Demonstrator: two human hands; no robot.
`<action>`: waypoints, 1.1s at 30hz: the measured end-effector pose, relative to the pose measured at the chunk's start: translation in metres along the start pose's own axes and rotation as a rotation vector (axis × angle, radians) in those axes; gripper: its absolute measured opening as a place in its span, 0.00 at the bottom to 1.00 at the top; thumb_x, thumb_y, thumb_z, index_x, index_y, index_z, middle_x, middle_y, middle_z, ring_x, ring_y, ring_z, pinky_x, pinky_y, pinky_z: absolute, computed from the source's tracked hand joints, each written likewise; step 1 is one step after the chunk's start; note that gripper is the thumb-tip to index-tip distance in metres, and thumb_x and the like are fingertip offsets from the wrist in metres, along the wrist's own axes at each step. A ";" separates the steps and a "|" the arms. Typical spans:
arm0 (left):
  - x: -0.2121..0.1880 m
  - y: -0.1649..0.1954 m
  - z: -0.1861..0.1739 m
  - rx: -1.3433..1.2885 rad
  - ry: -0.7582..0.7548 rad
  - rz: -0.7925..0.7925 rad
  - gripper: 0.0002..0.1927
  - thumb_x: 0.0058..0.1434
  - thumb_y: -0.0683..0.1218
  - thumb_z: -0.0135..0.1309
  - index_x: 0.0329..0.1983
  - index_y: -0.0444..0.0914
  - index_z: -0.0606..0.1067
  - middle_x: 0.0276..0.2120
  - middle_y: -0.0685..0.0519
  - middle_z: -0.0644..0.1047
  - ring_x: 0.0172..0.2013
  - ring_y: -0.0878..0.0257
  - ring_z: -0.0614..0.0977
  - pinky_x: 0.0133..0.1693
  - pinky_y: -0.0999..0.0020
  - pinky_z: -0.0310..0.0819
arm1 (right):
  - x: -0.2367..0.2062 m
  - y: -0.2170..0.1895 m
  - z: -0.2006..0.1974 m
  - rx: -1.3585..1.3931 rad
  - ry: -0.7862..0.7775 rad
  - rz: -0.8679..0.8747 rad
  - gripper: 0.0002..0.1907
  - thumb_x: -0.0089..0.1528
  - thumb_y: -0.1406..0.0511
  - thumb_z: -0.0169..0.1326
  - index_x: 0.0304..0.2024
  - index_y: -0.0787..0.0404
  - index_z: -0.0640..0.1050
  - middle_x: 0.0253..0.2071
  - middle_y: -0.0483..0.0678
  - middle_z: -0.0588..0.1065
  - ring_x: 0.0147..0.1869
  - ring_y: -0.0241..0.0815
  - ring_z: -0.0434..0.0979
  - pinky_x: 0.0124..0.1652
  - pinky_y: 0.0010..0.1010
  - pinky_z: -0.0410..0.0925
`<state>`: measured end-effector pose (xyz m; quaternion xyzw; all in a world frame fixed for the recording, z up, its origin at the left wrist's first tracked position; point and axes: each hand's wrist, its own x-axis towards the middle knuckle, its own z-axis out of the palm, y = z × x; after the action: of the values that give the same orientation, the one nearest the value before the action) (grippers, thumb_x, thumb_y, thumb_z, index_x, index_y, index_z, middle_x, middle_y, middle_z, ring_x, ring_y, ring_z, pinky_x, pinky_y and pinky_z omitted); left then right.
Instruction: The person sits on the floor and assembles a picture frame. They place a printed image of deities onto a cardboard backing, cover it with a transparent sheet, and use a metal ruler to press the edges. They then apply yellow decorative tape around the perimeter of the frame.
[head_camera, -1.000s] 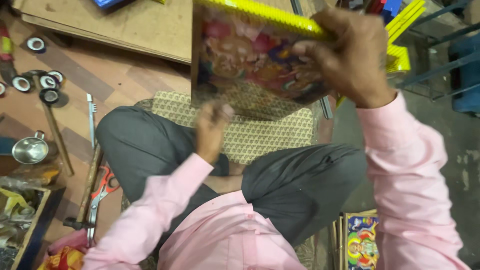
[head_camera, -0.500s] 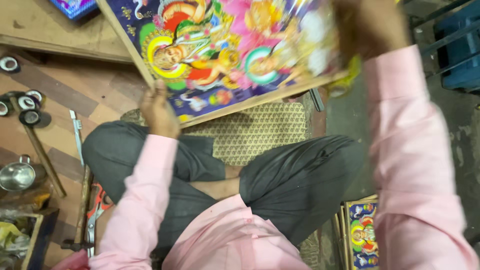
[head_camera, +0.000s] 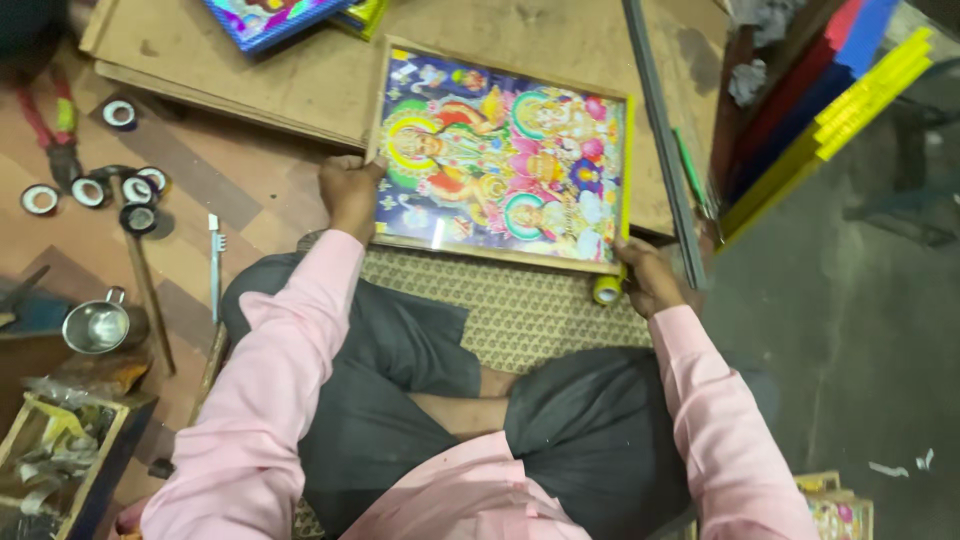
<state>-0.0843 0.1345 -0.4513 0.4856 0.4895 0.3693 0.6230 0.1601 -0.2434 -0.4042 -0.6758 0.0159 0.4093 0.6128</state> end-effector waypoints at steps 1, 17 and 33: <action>0.000 0.000 0.001 0.032 0.066 0.055 0.17 0.51 0.40 0.69 0.39 0.30 0.74 0.33 0.48 0.80 0.32 0.61 0.80 0.37 0.65 0.76 | 0.002 0.000 0.002 0.041 -0.025 0.007 0.15 0.68 0.65 0.51 0.54 0.67 0.76 0.45 0.53 0.80 0.44 0.46 0.81 0.45 0.40 0.73; -0.030 0.034 -0.030 0.777 -0.202 0.636 0.30 0.57 0.43 0.72 0.57 0.29 0.71 0.46 0.36 0.79 0.44 0.42 0.81 0.46 0.52 0.75 | 0.013 0.014 -0.006 0.276 0.064 -0.084 0.16 0.68 0.64 0.54 0.54 0.70 0.77 0.49 0.52 0.80 0.50 0.42 0.81 0.51 0.34 0.74; -0.059 0.040 -0.046 1.139 -0.337 0.857 0.18 0.59 0.39 0.63 0.53 0.33 0.80 0.54 0.34 0.77 0.42 0.40 0.83 0.43 0.51 0.78 | 0.011 0.019 0.000 0.232 0.079 -0.082 0.17 0.68 0.63 0.54 0.52 0.70 0.78 0.47 0.52 0.81 0.46 0.42 0.81 0.48 0.32 0.74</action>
<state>-0.1424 0.1007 -0.4004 0.9333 0.2704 0.1892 0.1416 0.1576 -0.2428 -0.4263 -0.6162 0.0595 0.3523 0.7019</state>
